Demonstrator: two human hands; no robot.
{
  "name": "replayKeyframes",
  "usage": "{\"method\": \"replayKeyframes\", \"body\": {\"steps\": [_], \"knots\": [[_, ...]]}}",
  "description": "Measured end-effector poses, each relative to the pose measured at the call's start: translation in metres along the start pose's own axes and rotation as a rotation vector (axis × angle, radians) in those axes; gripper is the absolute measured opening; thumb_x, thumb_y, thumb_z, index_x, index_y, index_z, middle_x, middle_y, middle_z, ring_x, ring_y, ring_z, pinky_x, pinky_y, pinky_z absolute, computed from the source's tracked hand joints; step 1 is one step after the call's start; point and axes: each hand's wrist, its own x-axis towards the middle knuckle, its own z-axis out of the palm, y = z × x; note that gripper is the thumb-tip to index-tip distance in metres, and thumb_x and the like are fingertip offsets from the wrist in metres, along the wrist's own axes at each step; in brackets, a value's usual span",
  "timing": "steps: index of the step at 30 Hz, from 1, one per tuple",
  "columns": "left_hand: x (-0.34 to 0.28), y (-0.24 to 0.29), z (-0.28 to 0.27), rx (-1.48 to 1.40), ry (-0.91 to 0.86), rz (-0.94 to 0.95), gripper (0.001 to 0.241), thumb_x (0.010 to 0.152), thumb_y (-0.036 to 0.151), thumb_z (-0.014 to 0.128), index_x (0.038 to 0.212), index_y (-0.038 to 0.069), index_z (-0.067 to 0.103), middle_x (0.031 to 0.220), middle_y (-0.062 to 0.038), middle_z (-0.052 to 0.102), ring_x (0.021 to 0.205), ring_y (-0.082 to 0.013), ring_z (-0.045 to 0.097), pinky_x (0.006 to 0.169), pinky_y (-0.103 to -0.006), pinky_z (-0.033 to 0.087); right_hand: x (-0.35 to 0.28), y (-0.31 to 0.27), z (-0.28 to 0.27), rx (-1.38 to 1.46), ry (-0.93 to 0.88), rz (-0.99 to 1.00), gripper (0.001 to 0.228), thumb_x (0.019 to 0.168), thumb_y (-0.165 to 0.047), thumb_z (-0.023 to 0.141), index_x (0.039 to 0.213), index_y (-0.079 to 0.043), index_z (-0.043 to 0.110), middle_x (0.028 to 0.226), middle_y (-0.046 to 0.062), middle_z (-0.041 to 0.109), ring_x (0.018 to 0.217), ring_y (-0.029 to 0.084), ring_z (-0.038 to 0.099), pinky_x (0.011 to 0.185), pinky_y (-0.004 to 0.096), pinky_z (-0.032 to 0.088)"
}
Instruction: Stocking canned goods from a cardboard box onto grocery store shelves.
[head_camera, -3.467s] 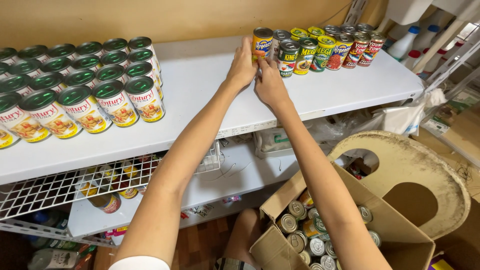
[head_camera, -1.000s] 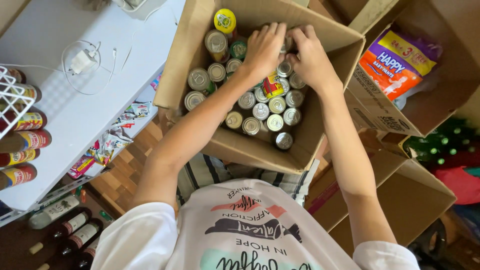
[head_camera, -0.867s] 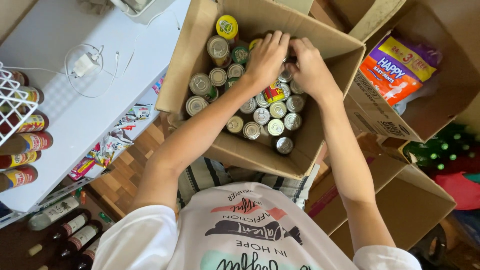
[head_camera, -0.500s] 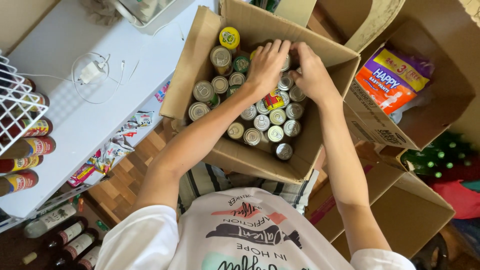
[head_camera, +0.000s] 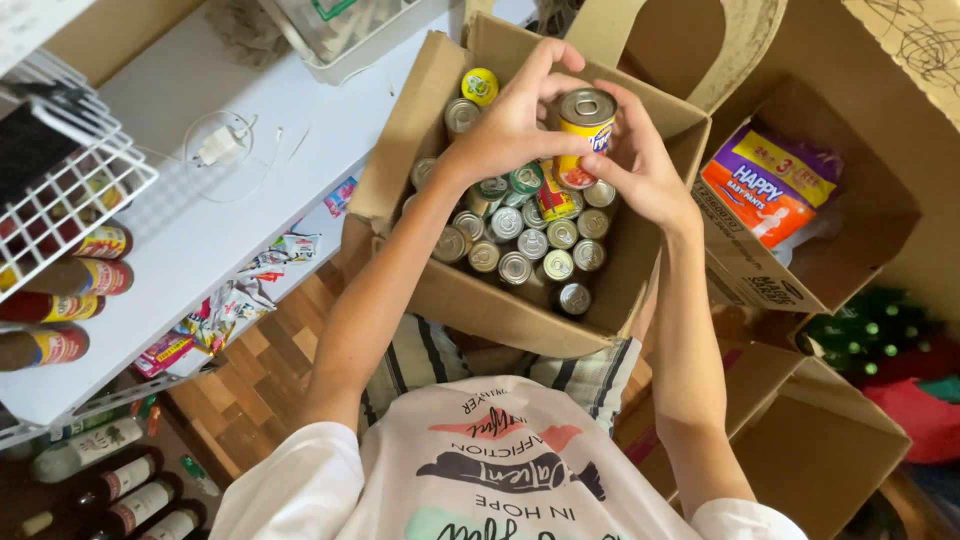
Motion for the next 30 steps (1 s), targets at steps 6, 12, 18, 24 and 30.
{"method": "replayKeyframes", "body": {"steps": [6,12,18,24,30], "knots": [[-0.054,0.068,0.005,0.044,0.188,0.067,0.052,0.102,0.011,0.076,0.143,0.009,0.044,0.136,-0.005,0.060,0.123,-0.0127,0.061,0.103,-0.0323,0.053,-0.004,-0.055,0.068,0.028,0.060,-0.145,0.073,0.100,-0.007,0.078,0.160,-0.003,0.038,0.141,0.008,0.062,0.129,0.015,0.060,0.112,0.030,0.051],[-0.118,0.160,0.015,0.163,0.358,0.083,0.055,0.106,0.017,0.071,0.153,0.012,0.043,0.145,-0.007,0.056,0.127,-0.0167,0.061,0.099,-0.0325,0.059,-0.006,-0.101,0.136,-0.059,0.070,-0.298,0.068,0.098,-0.007,0.083,0.153,0.000,0.043,0.134,0.009,0.066,0.122,0.016,0.066,0.109,0.030,0.055],[-0.158,0.205,-0.004,0.141,0.470,0.135,0.056,0.105,0.014,0.069,0.154,0.011,0.043,0.141,-0.010,0.057,0.122,-0.0200,0.065,0.100,-0.0337,0.061,0.009,-0.141,0.200,-0.142,-0.027,-0.381,0.074,0.097,-0.004,0.081,0.156,-0.001,0.038,0.143,0.011,0.063,0.131,0.019,0.064,0.114,0.033,0.054],[-0.180,0.255,-0.043,0.459,0.569,0.335,0.052,0.110,0.010,0.065,0.157,0.012,0.043,0.152,-0.011,0.056,0.135,-0.0220,0.059,0.110,-0.0352,0.055,0.048,-0.181,0.240,-0.103,-0.242,-0.417,0.075,0.100,0.003,0.071,0.162,-0.004,0.028,0.151,0.013,0.054,0.138,0.019,0.057,0.114,0.034,0.052],[-0.177,0.287,-0.106,0.543,0.651,0.383,0.052,0.110,0.011,0.061,0.158,0.013,0.040,0.149,-0.012,0.058,0.133,-0.0221,0.063,0.109,-0.0350,0.056,0.121,-0.205,0.277,-0.124,-0.353,-0.561,0.072,0.102,0.004,0.072,0.160,-0.005,0.030,0.147,0.014,0.055,0.139,0.022,0.058,0.114,0.036,0.055]]}}
